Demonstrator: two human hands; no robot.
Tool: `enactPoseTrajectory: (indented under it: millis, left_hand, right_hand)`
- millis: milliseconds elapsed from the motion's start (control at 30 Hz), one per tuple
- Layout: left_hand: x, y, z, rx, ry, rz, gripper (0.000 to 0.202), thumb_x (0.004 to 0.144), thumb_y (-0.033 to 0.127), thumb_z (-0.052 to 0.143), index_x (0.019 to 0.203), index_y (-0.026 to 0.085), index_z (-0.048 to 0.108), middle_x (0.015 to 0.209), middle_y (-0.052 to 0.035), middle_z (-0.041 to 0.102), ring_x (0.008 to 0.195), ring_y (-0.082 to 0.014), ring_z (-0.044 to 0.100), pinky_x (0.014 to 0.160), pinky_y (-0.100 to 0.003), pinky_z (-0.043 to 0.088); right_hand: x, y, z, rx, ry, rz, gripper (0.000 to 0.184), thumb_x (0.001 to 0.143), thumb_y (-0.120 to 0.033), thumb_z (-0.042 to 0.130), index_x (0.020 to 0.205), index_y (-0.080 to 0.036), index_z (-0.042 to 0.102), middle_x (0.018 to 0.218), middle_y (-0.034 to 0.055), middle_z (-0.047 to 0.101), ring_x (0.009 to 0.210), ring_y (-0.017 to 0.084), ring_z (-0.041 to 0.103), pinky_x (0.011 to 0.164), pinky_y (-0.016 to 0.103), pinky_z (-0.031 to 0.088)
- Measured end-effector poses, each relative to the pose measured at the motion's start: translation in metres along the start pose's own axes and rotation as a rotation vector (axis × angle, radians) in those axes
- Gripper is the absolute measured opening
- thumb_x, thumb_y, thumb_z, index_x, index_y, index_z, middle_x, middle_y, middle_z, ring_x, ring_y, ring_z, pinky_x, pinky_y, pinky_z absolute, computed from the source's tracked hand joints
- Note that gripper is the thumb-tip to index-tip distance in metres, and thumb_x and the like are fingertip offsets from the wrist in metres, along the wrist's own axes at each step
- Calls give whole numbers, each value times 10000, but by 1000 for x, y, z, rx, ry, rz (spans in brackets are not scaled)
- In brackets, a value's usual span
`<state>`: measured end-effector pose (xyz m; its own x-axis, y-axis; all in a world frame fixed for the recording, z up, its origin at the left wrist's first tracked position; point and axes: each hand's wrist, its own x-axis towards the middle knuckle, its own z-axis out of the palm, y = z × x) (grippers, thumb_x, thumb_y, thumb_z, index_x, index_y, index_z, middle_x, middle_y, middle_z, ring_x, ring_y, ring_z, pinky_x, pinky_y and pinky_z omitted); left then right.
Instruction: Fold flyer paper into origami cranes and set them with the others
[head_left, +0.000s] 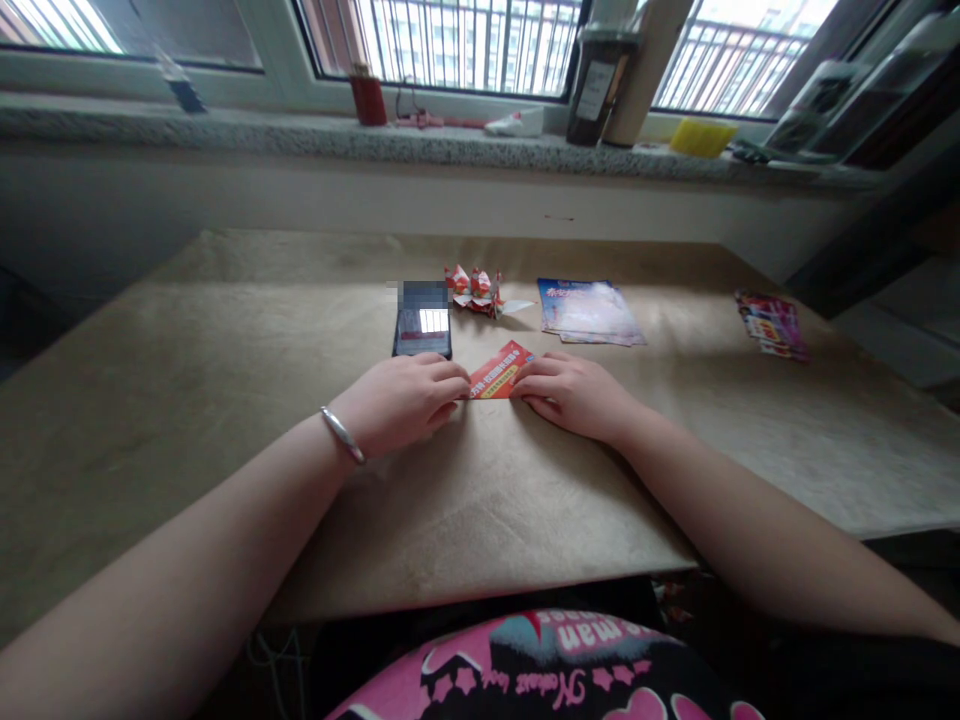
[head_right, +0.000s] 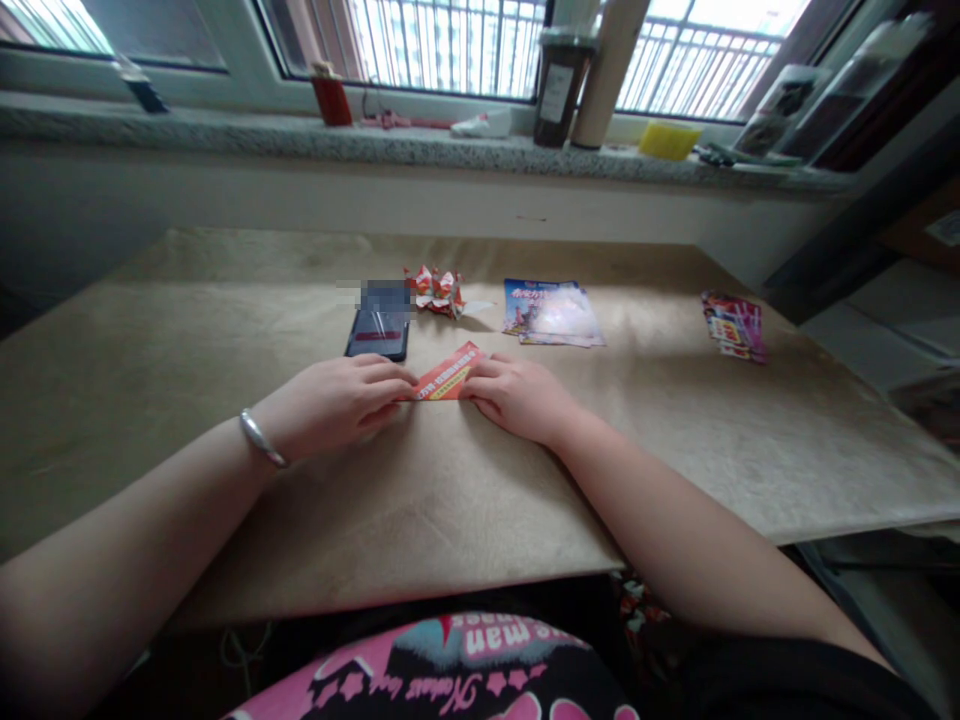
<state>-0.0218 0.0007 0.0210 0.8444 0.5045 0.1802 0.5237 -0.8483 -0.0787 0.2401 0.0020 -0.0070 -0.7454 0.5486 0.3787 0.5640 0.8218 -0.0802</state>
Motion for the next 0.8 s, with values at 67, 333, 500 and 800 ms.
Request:
enactPoseTrajectory:
  millis: [67, 333, 500, 800]
  left_hand:
    - [2, 3, 5, -24, 21, 43, 276, 884, 215, 508, 1138, 179, 612, 1173, -69, 633, 1003, -188, 587, 869, -313, 487]
    - [5, 9, 18, -43, 44, 35, 309, 896, 220, 498, 1184, 184, 604, 1136, -88, 633, 1023, -204, 569, 897, -352, 489]
    - [4, 8, 21, -52, 47, 13, 301, 891, 221, 504, 1172, 181, 607, 1122, -92, 630, 1031, -207, 560, 908, -363, 484]
    - [3, 7, 22, -67, 41, 9, 314, 887, 226, 516, 1190, 190, 595, 1140, -87, 623, 1059, -208, 549, 913, -355, 479]
  right_hand:
    - [2, -1, 2, 8, 15, -16, 249, 866, -145, 493, 974, -232, 699, 1022, 50, 690, 910, 180, 577, 797, 300, 462]
    - [6, -3, 3, -56, -37, -21, 257, 900, -191, 456, 983, -224, 697, 994, 71, 674, 907, 187, 564, 770, 300, 451]
    - [4, -1, -1, -50, -56, -18, 240, 883, -181, 475, 944, -230, 702, 987, 59, 677, 879, 180, 575, 745, 288, 438]
    - [-2, 4, -11, -50, -87, 27, 200, 827, -164, 535, 865, -244, 715, 925, 29, 691, 811, 162, 599, 673, 262, 423]
